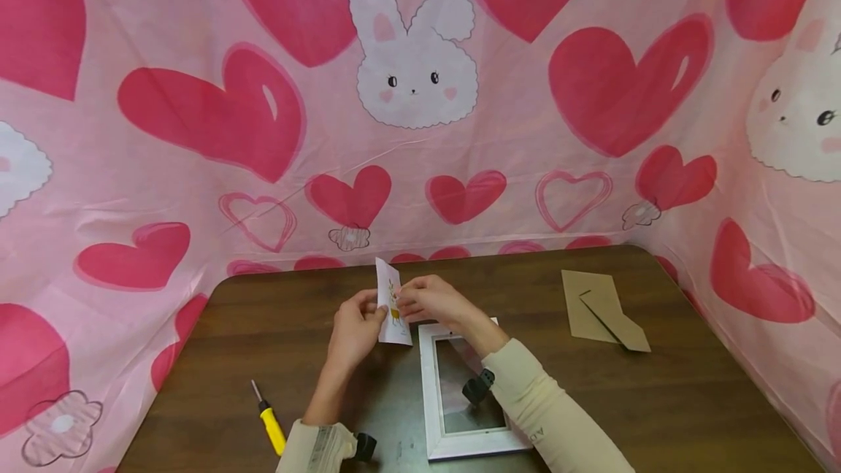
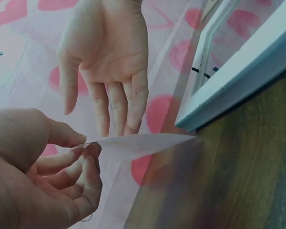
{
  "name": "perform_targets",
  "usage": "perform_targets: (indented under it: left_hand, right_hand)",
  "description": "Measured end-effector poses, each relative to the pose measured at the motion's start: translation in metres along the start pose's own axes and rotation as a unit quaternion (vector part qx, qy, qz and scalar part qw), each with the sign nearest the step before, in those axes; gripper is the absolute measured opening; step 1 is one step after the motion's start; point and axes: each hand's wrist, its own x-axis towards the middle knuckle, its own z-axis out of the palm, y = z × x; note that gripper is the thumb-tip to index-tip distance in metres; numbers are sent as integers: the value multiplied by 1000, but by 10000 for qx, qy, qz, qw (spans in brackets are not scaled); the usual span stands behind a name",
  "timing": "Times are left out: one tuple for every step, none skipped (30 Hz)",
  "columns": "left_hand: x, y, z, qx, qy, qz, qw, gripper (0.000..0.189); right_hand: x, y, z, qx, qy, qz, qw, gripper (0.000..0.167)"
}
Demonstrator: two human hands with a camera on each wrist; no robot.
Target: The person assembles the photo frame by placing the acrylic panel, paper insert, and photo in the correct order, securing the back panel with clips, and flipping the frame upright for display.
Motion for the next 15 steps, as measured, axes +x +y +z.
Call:
perform_targets:
  left_hand:
    - [0, 0, 0, 11, -16, 11, 10000, 32]
    - [-1, 1, 0, 17, -35, 30, 10000, 32]
    - [-1, 2, 1, 28, -49, 43, 10000, 31]
    - [-1, 2, 2, 35, -66, 67, 9999, 31]
    - [-2, 3, 3, 43, -80, 85, 9999, 31]
    - [-2, 3, 5, 59, -82, 131, 9999, 30]
    - [-3, 4, 6, 75, -83, 168, 9998, 30]
    - [-4, 5, 7, 81, -84, 204, 9997, 29]
    - [-4, 5, 9, 100, -74, 241, 9996, 28]
    - [-5, 6, 10, 121, -63, 283, 9995, 28]
    - [-6, 6, 12, 147, -45, 339, 9993, 27]
    - [-7, 6, 13, 149, -39, 381, 9992, 26]
    - [-8, 6, 15, 144, -33, 421, 9990, 25]
    - [-9, 7, 16, 156, -18, 460, 9988, 25]
    - [-10, 7, 18, 157, -9, 496, 9986, 24]
  right_hand:
    - [-1, 0, 0, 5, -15, -28, 10000, 41]
    - [-2, 0, 0, 14, -37, -55, 10000, 41]
    - [-3, -1, 0, 41, -61, -69, 9999, 42]
    - [-4, -1, 0, 60, -82, -84, 9999, 43]
    - [-5, -1, 0, 70, -97, -91, 9999, 44]
    - [-5, 0, 0, 83, -117, -114, 9998, 45]
    - [-5, -1, 0, 101, -121, -114, 9998, 46]
    - [-5, -1, 0, 127, -121, -121, 9998, 46]
    - [-5, -1, 0, 160, -116, -117, 9997, 46]
    - [-6, -2, 1, 173, -100, -119, 9997, 46]
    - [-6, -2, 1, 189, -78, -116, 9997, 45]
    - [-6, -2, 1, 195, -48, -121, 9997, 44]
    - [-7, -3, 1, 200, -22, -122, 9997, 43]
    - [-7, -3, 1, 202, 10, -123, 9997, 41]
    - [-7, -3, 1, 210, 40, -116, 9997, 39]
